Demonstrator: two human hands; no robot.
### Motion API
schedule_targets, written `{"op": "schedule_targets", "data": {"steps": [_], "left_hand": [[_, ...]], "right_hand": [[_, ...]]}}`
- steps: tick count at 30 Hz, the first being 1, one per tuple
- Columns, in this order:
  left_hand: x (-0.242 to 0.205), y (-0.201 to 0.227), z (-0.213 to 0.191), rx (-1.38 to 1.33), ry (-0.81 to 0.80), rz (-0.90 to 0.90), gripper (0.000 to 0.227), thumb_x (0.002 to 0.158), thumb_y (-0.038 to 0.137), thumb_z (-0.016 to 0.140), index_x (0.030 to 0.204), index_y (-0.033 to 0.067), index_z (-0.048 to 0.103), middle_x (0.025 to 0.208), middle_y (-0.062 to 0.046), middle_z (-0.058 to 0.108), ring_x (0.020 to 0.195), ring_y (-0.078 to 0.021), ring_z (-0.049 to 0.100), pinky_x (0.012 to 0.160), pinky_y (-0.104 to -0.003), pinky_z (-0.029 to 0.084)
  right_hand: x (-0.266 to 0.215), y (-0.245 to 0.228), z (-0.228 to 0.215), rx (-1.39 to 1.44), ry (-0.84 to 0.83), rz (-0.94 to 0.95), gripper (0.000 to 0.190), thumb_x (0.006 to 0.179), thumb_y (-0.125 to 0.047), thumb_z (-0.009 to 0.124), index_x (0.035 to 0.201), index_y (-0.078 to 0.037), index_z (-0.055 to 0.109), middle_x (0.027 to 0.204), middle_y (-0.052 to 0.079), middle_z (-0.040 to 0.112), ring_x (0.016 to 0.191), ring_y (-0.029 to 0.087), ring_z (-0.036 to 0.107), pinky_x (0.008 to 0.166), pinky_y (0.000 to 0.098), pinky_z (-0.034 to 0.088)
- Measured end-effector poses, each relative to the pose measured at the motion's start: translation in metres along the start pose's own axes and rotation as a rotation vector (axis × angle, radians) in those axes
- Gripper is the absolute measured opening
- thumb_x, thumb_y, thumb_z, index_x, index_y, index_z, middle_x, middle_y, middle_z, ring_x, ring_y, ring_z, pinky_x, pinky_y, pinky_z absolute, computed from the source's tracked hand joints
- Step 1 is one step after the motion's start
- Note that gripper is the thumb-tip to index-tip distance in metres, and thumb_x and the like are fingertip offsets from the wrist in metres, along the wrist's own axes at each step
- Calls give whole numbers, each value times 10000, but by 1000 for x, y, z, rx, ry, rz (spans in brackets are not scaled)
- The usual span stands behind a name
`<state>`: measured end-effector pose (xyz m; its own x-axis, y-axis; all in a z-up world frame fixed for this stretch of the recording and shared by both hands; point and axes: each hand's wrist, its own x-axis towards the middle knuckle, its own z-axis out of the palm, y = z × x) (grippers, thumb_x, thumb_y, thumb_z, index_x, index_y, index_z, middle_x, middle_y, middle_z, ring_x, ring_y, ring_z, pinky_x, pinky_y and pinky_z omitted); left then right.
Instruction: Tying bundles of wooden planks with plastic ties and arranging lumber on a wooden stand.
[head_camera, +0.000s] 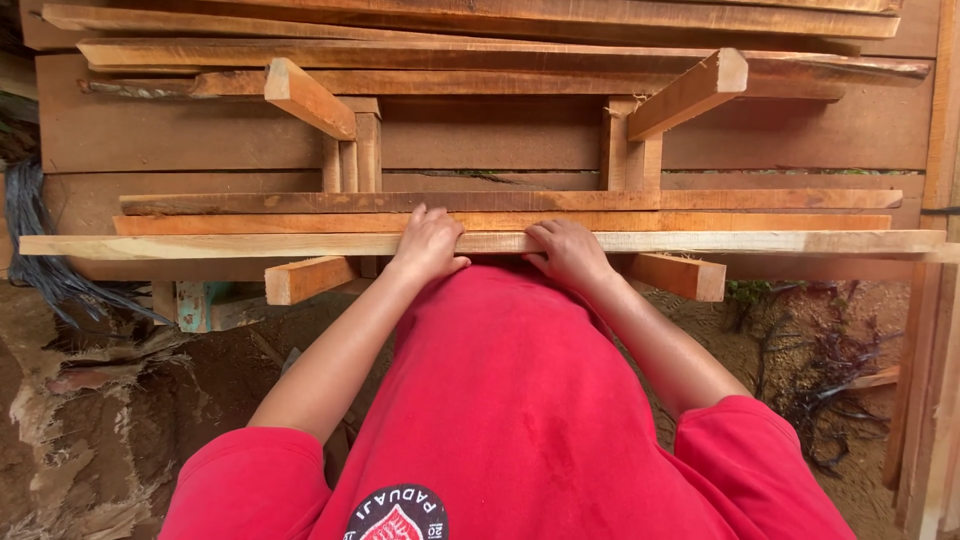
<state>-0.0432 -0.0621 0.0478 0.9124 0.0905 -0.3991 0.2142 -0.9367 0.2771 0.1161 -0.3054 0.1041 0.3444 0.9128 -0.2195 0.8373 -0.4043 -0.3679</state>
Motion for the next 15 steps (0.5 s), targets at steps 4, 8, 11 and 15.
{"op": "schedule_targets", "data": {"steps": [4,8,11,15], "left_hand": [[-21,5,-12,-91,-43,5,566,785,410,837,1259,155,662,1172,-26,692,1282,-222,584,1130,-452,391],[-27,-2,8,-152,140,48,502,840,304,789,1293,163,623,1206,-6,651,1292,-198,561,1054,-389,444],[-27,-4,14,-167,221,43,506,806,307,815,1259,169,635,1181,1,652,1293,-194,541,1026,-379,448],[-21,-2,33,-162,269,17,520,763,379,842,1205,189,647,1169,31,629,1280,-173,511,1022,-367,412]], "right_hand": [[-3,8,23,19,56,-7,432,815,-331,780,1193,-145,682,1101,50,696,1150,258,644,900,396,546],[-2,16,47,-54,123,-9,476,779,-323,781,1202,-144,659,1093,43,658,1139,256,623,891,397,529],[-1,17,48,-38,137,-19,498,775,-299,793,1220,-124,653,1070,57,652,1119,266,627,885,400,522],[-2,18,51,-2,122,9,483,796,-325,799,1216,-125,671,1083,61,672,1124,264,639,877,411,521]]}}
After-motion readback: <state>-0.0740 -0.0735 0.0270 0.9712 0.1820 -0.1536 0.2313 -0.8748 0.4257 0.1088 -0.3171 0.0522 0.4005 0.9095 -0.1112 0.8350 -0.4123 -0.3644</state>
